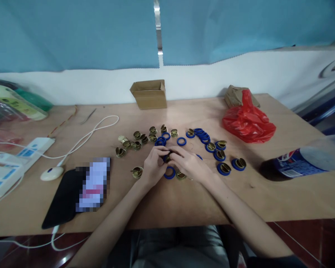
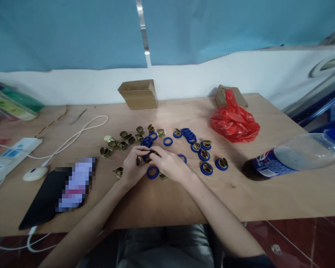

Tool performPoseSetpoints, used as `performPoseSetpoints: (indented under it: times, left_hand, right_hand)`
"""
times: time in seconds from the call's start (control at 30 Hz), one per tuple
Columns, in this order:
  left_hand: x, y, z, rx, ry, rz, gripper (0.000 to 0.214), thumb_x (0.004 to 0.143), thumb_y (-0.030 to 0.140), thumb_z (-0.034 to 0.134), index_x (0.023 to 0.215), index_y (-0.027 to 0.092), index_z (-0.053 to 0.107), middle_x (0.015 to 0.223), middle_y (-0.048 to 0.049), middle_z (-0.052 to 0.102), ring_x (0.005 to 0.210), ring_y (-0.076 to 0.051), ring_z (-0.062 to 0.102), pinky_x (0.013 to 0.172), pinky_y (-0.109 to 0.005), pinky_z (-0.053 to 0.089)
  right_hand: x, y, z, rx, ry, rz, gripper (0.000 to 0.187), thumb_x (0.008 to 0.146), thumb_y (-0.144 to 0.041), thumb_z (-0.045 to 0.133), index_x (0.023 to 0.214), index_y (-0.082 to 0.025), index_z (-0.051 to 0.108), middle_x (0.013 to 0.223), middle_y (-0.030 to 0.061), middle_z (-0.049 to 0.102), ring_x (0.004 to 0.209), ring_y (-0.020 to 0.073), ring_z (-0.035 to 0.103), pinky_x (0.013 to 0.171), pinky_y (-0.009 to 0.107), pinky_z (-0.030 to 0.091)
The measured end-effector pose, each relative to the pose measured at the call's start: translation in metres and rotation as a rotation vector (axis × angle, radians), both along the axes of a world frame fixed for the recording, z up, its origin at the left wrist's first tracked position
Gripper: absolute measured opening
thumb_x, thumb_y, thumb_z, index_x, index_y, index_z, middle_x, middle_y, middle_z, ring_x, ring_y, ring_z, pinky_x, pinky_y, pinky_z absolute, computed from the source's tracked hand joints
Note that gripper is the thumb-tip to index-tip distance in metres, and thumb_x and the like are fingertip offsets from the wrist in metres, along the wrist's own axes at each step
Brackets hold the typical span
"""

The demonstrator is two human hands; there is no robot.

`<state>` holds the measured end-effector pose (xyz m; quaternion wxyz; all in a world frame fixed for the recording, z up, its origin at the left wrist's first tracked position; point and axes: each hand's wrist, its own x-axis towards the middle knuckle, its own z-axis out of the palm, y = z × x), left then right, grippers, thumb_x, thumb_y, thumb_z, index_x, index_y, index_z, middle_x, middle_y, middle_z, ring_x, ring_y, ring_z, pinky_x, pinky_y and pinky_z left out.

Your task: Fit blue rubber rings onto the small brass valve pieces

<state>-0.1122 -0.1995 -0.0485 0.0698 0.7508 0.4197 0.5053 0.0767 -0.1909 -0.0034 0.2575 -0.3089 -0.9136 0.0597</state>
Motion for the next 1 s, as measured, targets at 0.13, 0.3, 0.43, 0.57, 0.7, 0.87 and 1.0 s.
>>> performPoseSetpoints:
  times: [0.13,0.3,0.43,0.57,0.7,0.87,1.0]
  left_hand:
    - [0.0013,-0.0016,0.0031,0.002,-0.04,-0.003,0.028,0.083,0.023,0.077,0.102,0.023,0.056,0.106,-0.0063,0.068,0.099,-0.019,0.07,0.085,-0.033,0.058]
    - [0.0023,0.0,0.0055,0.086,-0.054,-0.031,0.028,0.083,0.023,0.077,0.101,0.021,0.055,0.104,-0.0067,0.068,0.095,-0.018,0.071,0.081,-0.032,0.06]
    - [0.0028,0.0007,0.0062,0.107,-0.057,-0.03,0.028,0.083,0.024,0.077,0.099,0.021,0.054,0.103,-0.0067,0.068,0.093,-0.017,0.072,0.078,-0.031,0.06]
    - [0.0032,-0.0001,0.0072,0.109,-0.07,-0.04,0.028,0.084,0.024,0.077,0.1,0.021,0.054,0.103,-0.0067,0.068,0.093,-0.017,0.072,0.079,-0.032,0.06]
    - [0.0032,-0.0011,0.0071,0.13,-0.075,-0.04,0.028,0.083,0.022,0.077,0.099,0.021,0.055,0.103,-0.0064,0.067,0.093,-0.016,0.071,0.079,-0.031,0.06]
    - [0.0031,-0.0022,0.0061,0.123,-0.078,-0.047,0.027,0.084,0.019,0.075,0.1,0.022,0.055,0.105,-0.0062,0.067,0.095,-0.017,0.071,0.08,-0.032,0.06]
    - [0.004,-0.0026,0.007,0.139,-0.08,-0.046,0.026,0.084,0.018,0.075,0.099,0.022,0.054,0.103,-0.0061,0.067,0.093,-0.016,0.071,0.078,-0.03,0.06]
  right_hand:
    - [0.0006,-0.0016,-0.0007,0.05,-0.065,-0.021,0.019,0.103,-0.02,0.044,0.103,-0.017,0.063,0.12,0.0132,0.064,0.094,0.0207,0.067,0.069,0.03,0.057]
    - [-0.001,-0.0038,-0.0033,0.106,-0.033,-0.027,0.017,0.102,-0.018,0.047,0.103,-0.016,0.063,0.116,0.0117,0.064,0.092,0.0185,0.065,0.067,0.027,0.055]
    - [-0.0025,-0.0043,-0.0058,0.18,-0.001,-0.026,0.016,0.102,-0.018,0.048,0.099,-0.015,0.063,0.105,0.0098,0.066,0.086,0.0174,0.064,0.064,0.026,0.053]
    - [-0.0035,-0.0045,-0.0076,0.209,0.018,-0.021,0.015,0.101,-0.019,0.05,0.097,-0.014,0.063,0.101,0.0098,0.066,0.083,0.0174,0.064,0.063,0.027,0.053]
    - [-0.0041,-0.0053,-0.0078,0.208,0.028,-0.028,0.014,0.101,-0.016,0.049,0.099,-0.014,0.062,0.104,0.0096,0.066,0.084,0.0169,0.064,0.065,0.026,0.053]
    - [-0.0047,-0.0057,-0.0076,0.235,0.042,-0.024,0.016,0.102,-0.017,0.047,0.099,-0.014,0.062,0.101,0.0092,0.066,0.081,0.0159,0.063,0.063,0.026,0.052]
    - [-0.0055,-0.0054,-0.01,0.259,0.033,-0.027,0.016,0.103,-0.018,0.048,0.096,-0.015,0.062,0.097,0.0081,0.066,0.078,0.0151,0.063,0.061,0.026,0.05]
